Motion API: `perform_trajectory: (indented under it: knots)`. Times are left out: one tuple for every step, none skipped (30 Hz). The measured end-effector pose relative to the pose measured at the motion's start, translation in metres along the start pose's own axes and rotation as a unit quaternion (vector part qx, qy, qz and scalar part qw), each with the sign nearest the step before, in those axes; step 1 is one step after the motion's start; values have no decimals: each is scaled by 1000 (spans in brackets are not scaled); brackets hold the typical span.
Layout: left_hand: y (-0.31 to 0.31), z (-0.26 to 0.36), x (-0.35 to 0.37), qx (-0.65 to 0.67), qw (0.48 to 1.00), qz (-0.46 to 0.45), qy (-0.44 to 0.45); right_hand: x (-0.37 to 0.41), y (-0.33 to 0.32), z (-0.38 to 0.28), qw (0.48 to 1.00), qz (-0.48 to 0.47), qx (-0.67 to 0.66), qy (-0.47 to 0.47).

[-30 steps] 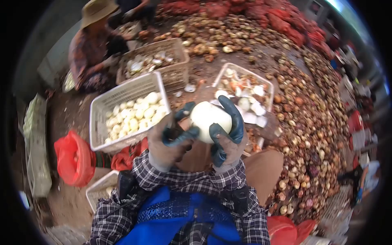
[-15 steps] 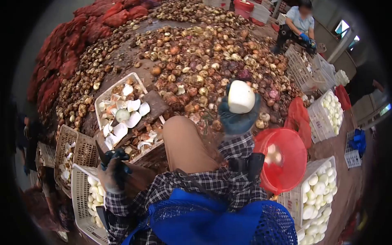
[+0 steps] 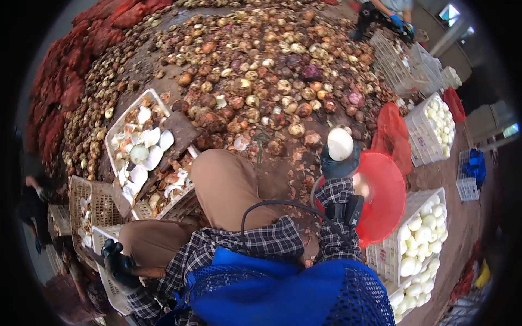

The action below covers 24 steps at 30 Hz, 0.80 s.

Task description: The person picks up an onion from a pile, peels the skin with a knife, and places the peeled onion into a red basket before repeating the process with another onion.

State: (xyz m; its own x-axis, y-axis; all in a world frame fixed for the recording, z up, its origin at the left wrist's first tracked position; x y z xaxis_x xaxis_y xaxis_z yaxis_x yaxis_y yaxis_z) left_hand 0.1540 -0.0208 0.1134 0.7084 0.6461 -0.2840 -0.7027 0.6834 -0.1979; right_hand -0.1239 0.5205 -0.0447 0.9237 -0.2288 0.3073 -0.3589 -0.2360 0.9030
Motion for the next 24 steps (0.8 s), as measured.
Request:
perform_trajectory:
  knots:
    - [1, 3, 0, -70, 995, -15, 65, 7, -1, -10, 1000, -8, 11, 4]
    - [1, 2, 0, -54, 998, 0, 41, 13, -1, -21, 1000, -1, 11, -3]
    - [3, 0, -4, -26, 999, 23, 13, 21, 1, -32, 1000, 7, 11, -9]
    - [1, -4, -7, -1, 999, 47, -16, 31, -1, -44, 1000, 5, 12, -11]
    - [-2, -6, -9, 21, 996, 71, -47, 39, -4, -56, 999, 13, 29, -27]
    - [-4, -6, -8, -2, 998, 52, -20, 50, -10, -71, 994, 29, 73, -77]
    - [-7, -6, -7, -26, 999, 33, 8, 54, -17, -88, 953, 52, 224, -198]
    - [-10, -7, -7, -49, 998, 15, 37, 65, -30, -97, 885, 99, 344, -298]
    - [-14, -9, -9, -71, 995, 0, 68, 69, -42, -107, 840, 129, 412, -329]
    - [-21, -13, -10, -90, 991, -13, 95, 77, -47, -113, 788, 165, 475, -357]
    - [-30, -20, -10, -108, 987, -22, 120, 85, -51, -123, 865, 191, 369, -281]
    - [-35, -22, -8, -113, 985, -23, 126, 92, -50, -129, 922, 210, 256, -199]
    - [-39, -25, -7, -118, 984, -24, 131, 91, -69, -135, 904, 224, 301, -205]
    - [-40, -25, -4, -109, 987, -18, 117, 90, -76, -136, 888, 272, 322, -183]
    - [-41, -26, -2, -100, 990, -11, 102, 88, -84, -137, 869, 317, 343, -161]
    - [-44, -26, -2, -85, 994, -11, 72, 84, -96, -139, 849, 319, 404, -119]
    - [-45, -26, -3, -68, 997, -12, 42, 81, -106, -140, 823, 320, 462, -80]
    - [-38, -26, -4, -63, 997, 3, 48, 80, -105, -137, 791, 359, 491, -67]
    - [-31, -25, -5, -58, 997, 17, 54, 77, -102, -132, 756, 395, 519, -58]
    - [-24, -25, -5, -53, 996, 32, 61, 83, -87, -122, 742, 325, 573, -125]
    - [-18, -17, -8, -26, 998, 47, 19, 94, -63, -106, 719, 252, 617, -196]
    - [-20, -24, -10, 37, 996, 80, -17, 111, -23, -84, 801, 159, 564, -122]
    - [-24, -31, -12, 60, 994, 79, -49, 127, 10, -73, 805, 75, 588, 16]
    - [-21, -39, -12, 47, 994, 95, -22, 130, 12, -68, 756, -6, 626, 192]
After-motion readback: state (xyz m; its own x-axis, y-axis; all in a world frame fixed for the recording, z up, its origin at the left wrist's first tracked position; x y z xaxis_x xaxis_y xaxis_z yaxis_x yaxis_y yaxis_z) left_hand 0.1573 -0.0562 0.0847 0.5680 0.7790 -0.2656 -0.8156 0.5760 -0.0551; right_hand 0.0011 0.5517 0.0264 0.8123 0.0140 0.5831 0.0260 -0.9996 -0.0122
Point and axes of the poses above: each hand's wrist, its own x-axis away from the middle knuckle, its own y-axis out of the palm, z = x × y, the point moved 1 cm from there along -x, towards the middle knuckle, and after that the axes turned 6 degrees about y, right-handed, at the moved point
